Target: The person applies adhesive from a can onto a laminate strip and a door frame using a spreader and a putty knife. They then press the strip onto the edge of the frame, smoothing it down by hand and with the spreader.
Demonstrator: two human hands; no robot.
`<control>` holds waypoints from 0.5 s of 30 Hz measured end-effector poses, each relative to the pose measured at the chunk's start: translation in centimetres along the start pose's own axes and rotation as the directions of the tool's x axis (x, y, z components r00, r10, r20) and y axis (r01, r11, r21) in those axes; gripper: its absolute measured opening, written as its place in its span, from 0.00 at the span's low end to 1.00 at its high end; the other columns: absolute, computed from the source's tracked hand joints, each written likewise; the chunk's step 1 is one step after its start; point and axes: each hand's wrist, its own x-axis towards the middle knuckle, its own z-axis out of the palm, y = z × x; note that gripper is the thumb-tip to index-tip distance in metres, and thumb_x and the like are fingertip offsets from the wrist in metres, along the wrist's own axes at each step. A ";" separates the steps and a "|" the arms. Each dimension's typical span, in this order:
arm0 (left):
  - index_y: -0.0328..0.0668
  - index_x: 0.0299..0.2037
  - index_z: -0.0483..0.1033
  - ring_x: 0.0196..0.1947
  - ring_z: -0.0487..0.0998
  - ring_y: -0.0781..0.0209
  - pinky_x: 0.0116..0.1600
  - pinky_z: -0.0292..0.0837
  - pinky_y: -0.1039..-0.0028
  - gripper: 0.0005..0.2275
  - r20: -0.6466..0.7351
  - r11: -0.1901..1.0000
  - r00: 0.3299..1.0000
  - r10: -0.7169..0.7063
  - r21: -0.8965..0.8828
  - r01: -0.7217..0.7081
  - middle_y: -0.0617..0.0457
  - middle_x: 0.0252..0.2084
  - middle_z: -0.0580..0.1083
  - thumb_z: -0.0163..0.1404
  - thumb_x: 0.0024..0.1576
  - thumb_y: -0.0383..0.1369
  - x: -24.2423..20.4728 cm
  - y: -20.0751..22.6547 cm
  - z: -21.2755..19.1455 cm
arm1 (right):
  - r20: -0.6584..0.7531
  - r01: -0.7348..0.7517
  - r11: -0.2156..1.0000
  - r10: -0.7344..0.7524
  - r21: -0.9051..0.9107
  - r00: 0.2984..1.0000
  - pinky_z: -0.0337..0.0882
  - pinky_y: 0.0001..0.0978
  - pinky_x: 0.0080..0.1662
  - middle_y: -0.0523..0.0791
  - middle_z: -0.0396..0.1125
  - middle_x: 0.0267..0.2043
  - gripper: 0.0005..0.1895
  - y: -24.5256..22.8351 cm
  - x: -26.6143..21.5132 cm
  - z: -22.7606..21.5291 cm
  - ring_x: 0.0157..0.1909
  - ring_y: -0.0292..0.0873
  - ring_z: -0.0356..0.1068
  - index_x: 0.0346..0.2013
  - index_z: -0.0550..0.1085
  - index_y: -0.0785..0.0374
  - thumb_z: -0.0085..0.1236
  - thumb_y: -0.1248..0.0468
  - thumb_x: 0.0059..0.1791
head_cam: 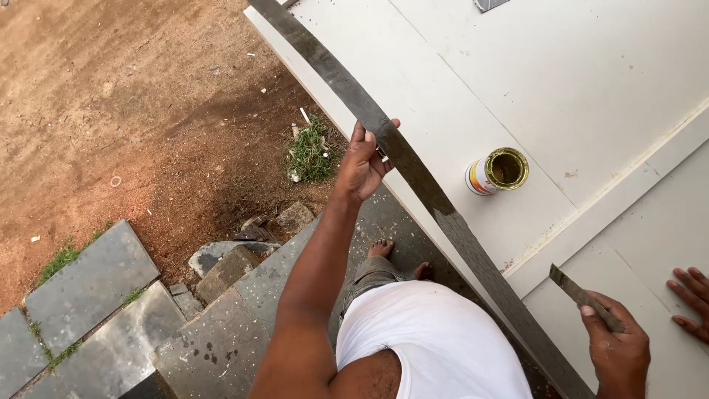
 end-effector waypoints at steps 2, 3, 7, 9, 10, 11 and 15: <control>0.55 0.71 0.57 0.56 0.77 0.54 0.60 0.78 0.53 0.22 -0.061 1.000 0.998 -0.015 0.001 0.015 0.45 0.63 0.73 0.47 0.66 0.37 2.6 0.5 -3.2 | 0.014 0.001 1.000 -0.001 0.009 1.000 0.62 0.24 0.40 0.41 0.69 0.36 0.13 -0.3 0.3 0.9 0.37 0.32 0.62 0.55 0.79 0.64 0.61 0.64 0.56; 0.54 0.73 0.53 0.53 0.76 0.55 0.57 0.78 0.54 0.25 -0.164 0.998 0.986 -0.030 0.054 0.040 0.45 0.59 0.73 0.47 0.67 0.36 3.7 0.2 -5.4 | 0.031 -0.032 0.999 0.033 -0.014 0.999 0.61 0.25 0.38 0.42 0.68 0.34 0.13 -0.1 0.1 1.1 0.36 0.32 0.61 0.55 0.79 0.64 0.61 0.64 0.56; 0.50 0.78 0.44 0.44 0.76 0.58 0.50 0.80 0.58 0.31 -0.429 0.961 0.903 -0.023 0.240 0.138 0.51 0.48 0.74 0.49 0.67 0.33 6.0 0.9 -7.9 | 0.055 -0.070 0.997 0.072 -0.044 0.996 0.57 0.28 0.34 0.44 0.65 0.32 0.12 0.4 -0.1 1.8 0.32 0.35 0.56 0.55 0.79 0.65 0.61 0.64 0.57; 0.45 0.77 0.47 0.41 0.78 0.58 0.46 0.82 0.62 0.32 -0.488 0.917 0.873 -0.004 0.346 0.198 0.51 0.45 0.75 0.50 0.65 0.33 6.0 1.5 -8.3 | 0.035 -0.045 0.998 0.046 -0.040 0.998 0.59 0.27 0.36 0.44 0.67 0.33 0.13 -0.2 -0.3 2.1 0.34 0.34 0.59 0.55 0.79 0.65 0.61 0.64 0.57; 0.41 0.75 0.50 0.38 0.80 0.58 0.42 0.84 0.66 0.32 -0.538 0.858 0.842 0.032 0.447 0.253 0.50 0.41 0.76 0.52 0.63 0.33 6.1 1.5 -8.3 | 0.020 -0.012 0.999 0.013 -0.035 1.000 0.61 0.25 0.38 0.43 0.69 0.35 0.14 -0.2 -0.5 2.2 0.36 0.33 0.62 0.56 0.79 0.65 0.60 0.65 0.56; 0.41 0.75 0.50 0.38 0.80 0.58 0.42 0.84 0.66 0.32 -0.522 0.851 0.853 -0.002 0.447 0.275 0.50 0.41 0.76 0.52 0.63 0.33 5.9 2.0 -8.1 | -0.013 -0.038 0.999 0.038 -0.034 0.999 0.61 0.25 0.38 0.43 0.69 0.35 0.14 -0.3 -0.5 2.4 0.36 0.33 0.62 0.56 0.79 0.65 0.60 0.65 0.56; 0.31 0.73 0.54 0.33 0.79 0.60 0.33 0.80 0.74 0.32 -0.496 0.495 0.855 0.153 0.787 0.368 0.44 0.40 0.77 0.53 0.62 0.37 5.3 2.8 -6.7 | -0.007 0.002 1.000 -0.002 0.012 1.000 0.68 0.25 0.45 0.43 0.73 0.40 0.14 0.4 -0.8 2.5 0.42 0.34 0.68 0.53 0.78 0.66 0.60 0.65 0.54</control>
